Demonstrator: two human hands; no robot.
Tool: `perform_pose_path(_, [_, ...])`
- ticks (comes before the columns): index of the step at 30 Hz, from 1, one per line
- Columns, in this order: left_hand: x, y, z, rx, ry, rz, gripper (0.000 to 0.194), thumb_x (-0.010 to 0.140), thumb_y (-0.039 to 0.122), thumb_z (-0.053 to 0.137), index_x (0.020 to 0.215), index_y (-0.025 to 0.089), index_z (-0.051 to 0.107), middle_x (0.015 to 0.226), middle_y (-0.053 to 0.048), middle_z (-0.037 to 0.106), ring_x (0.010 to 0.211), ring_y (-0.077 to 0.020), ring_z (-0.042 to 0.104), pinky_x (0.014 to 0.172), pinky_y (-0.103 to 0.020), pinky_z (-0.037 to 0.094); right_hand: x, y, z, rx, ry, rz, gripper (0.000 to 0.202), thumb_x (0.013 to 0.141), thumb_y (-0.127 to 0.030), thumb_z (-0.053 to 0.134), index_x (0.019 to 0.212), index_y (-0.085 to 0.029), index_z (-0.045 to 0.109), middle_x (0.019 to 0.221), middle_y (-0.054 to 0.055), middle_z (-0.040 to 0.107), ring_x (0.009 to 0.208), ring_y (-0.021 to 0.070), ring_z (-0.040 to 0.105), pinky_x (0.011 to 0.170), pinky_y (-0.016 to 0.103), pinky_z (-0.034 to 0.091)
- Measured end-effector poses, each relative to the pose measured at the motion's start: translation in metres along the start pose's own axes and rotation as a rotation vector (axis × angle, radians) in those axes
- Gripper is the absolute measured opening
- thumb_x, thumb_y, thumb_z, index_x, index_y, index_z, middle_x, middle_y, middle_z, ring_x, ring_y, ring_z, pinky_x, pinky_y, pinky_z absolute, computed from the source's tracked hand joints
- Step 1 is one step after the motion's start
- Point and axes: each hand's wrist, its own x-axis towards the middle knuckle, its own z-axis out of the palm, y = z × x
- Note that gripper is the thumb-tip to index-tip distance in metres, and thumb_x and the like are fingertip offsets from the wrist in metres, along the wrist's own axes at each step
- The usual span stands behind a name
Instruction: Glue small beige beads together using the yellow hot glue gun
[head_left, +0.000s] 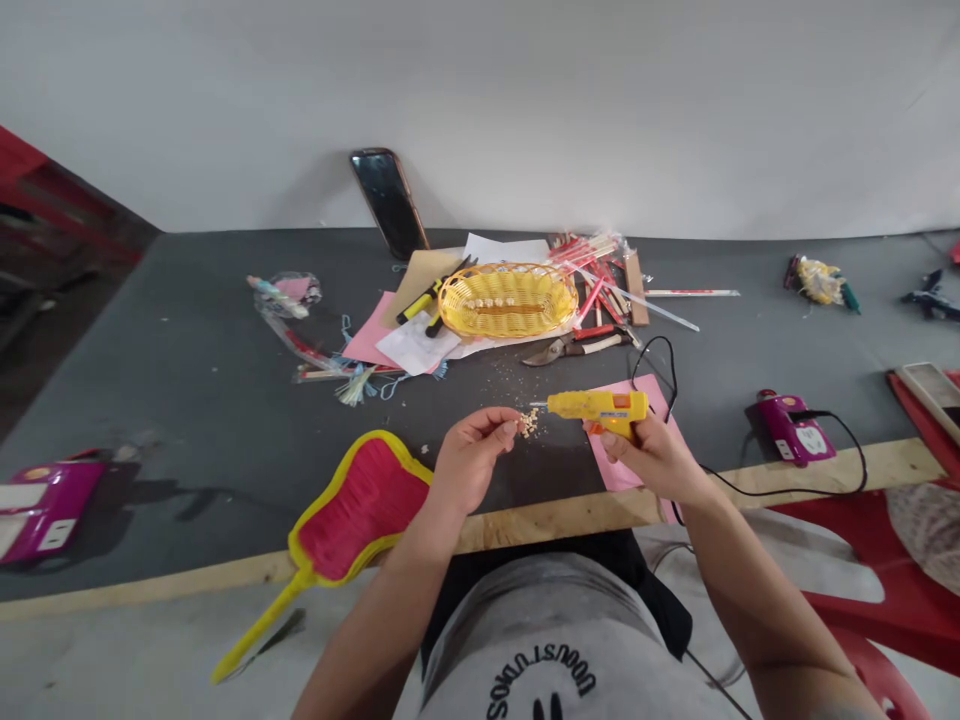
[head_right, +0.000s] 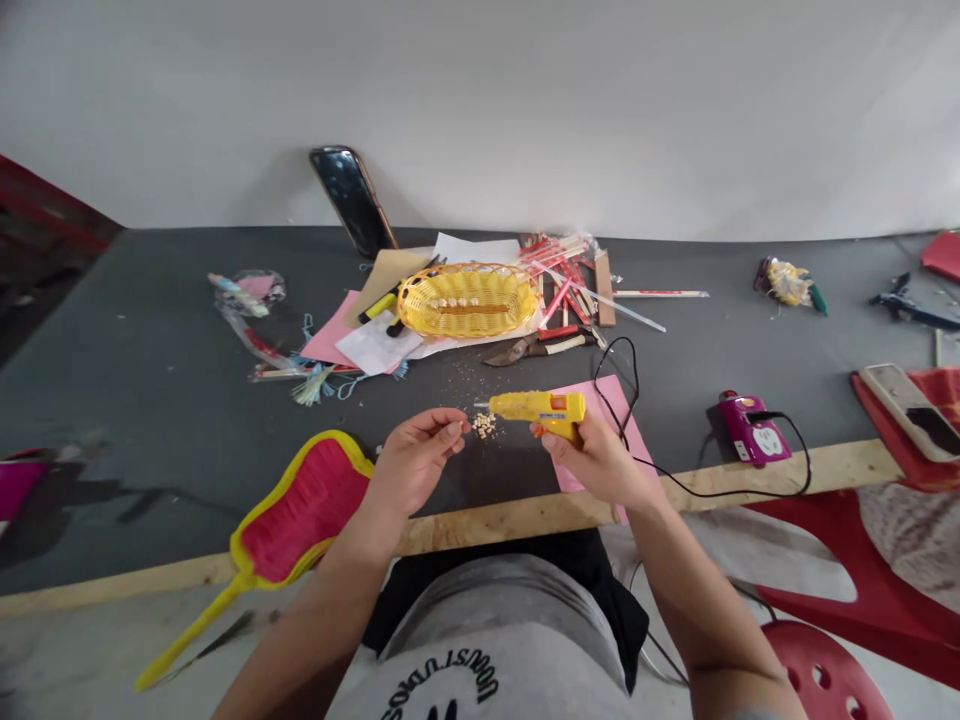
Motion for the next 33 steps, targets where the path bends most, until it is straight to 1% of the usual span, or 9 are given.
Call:
perform_pose_path(3, [-0.003, 0.003, 0.004, -0.113, 0.011, -0.032, 0.029, 0.059, 0.031, 0.09, 0.078, 0.016, 0.075, 0.072, -0.002, 0.07, 0.061, -0.0093, 0.053, 0.057, -0.023, 0.042, -0.004, 0.002, 0.004, -0.012, -0.043, -0.012, 0.037, 0.098, -0.049, 0.054, 0.102, -0.016, 0.071, 0.085, 0.006, 0.069, 0.066, 0.0136, 0.06, 0.058, 0.026, 0.051])
perform_pose_path(6, [-0.003, 0.003, 0.007, -0.178, 0.021, -0.041, 0.03, 0.057, 0.031, 0.092, 0.077, 0.017, 0.075, 0.071, -0.002, 0.069, 0.063, -0.0102, 0.056, 0.057, -0.023, 0.043, -0.006, 0.002, 0.007, -0.001, -0.032, -0.012, 0.039, 0.097, -0.053, 0.054, 0.1, -0.018, 0.07, 0.089, 0.007, 0.071, 0.074, 0.0168, 0.065, 0.063, 0.027, 0.054])
perform_pose_path(9, [-0.004, 0.002, 0.009, -0.193, 0.02, -0.039, 0.031, 0.057, 0.03, 0.092, 0.077, 0.017, 0.075, 0.07, -0.003, 0.069, 0.064, -0.0109, 0.056, 0.057, -0.023, 0.042, -0.007, 0.002, 0.009, -0.025, -0.021, -0.03, 0.038, 0.097, -0.052, 0.053, 0.098, -0.018, 0.07, 0.092, 0.009, 0.073, 0.084, 0.0203, 0.068, 0.072, 0.03, 0.058])
perform_pose_path(13, [-0.006, 0.0, 0.009, -0.187, 0.028, -0.016, 0.031, 0.058, 0.032, 0.093, 0.078, 0.017, 0.075, 0.071, -0.002, 0.069, 0.064, -0.0104, 0.056, 0.057, -0.022, 0.042, -0.007, 0.005, 0.011, -0.082, 0.001, -0.051, 0.034, 0.098, -0.048, 0.053, 0.099, -0.018, 0.069, 0.092, 0.009, 0.073, 0.085, 0.021, 0.069, 0.076, 0.032, 0.058])
perform_pose_path(17, [-0.007, -0.001, 0.008, -0.166, 0.025, 0.018, 0.029, 0.061, 0.033, 0.091, 0.079, 0.018, 0.075, 0.074, 0.0, 0.068, 0.062, -0.0083, 0.053, 0.058, -0.022, 0.043, -0.009, 0.009, 0.013, -0.091, -0.001, -0.052, 0.032, 0.099, -0.046, 0.051, 0.097, -0.019, 0.068, 0.088, 0.008, 0.071, 0.081, 0.0201, 0.067, 0.073, 0.032, 0.057])
perform_pose_path(23, [-0.008, -0.002, 0.008, -0.206, 0.009, 0.021, 0.03, 0.059, 0.033, 0.093, 0.078, 0.018, 0.076, 0.072, 0.0, 0.068, 0.062, -0.0079, 0.054, 0.06, -0.021, 0.045, -0.009, 0.008, 0.015, -0.091, -0.003, -0.02, 0.036, 0.099, -0.05, 0.049, 0.092, -0.019, 0.065, 0.083, 0.007, 0.067, 0.077, 0.0194, 0.063, 0.067, 0.03, 0.054])
perform_pose_path(27, [-0.007, -0.002, 0.009, -0.215, 0.008, 0.028, 0.031, 0.058, 0.033, 0.094, 0.078, 0.017, 0.076, 0.071, -0.001, 0.069, 0.062, -0.0078, 0.055, 0.06, -0.02, 0.046, -0.007, 0.007, 0.015, -0.084, -0.015, -0.023, 0.038, 0.098, -0.052, 0.049, 0.089, -0.019, 0.064, 0.082, 0.006, 0.065, 0.076, 0.0187, 0.061, 0.067, 0.029, 0.053])
perform_pose_path(33, [-0.008, -0.003, 0.009, -0.22, 0.004, 0.028, 0.031, 0.058, 0.033, 0.095, 0.078, 0.017, 0.078, 0.07, -0.001, 0.07, 0.06, -0.0074, 0.055, 0.057, -0.019, 0.045, -0.008, 0.011, 0.015, -0.113, -0.011, 0.006, 0.035, 0.098, -0.049, 0.049, 0.088, -0.018, 0.061, 0.082, 0.007, 0.063, 0.077, 0.0195, 0.059, 0.067, 0.03, 0.051])
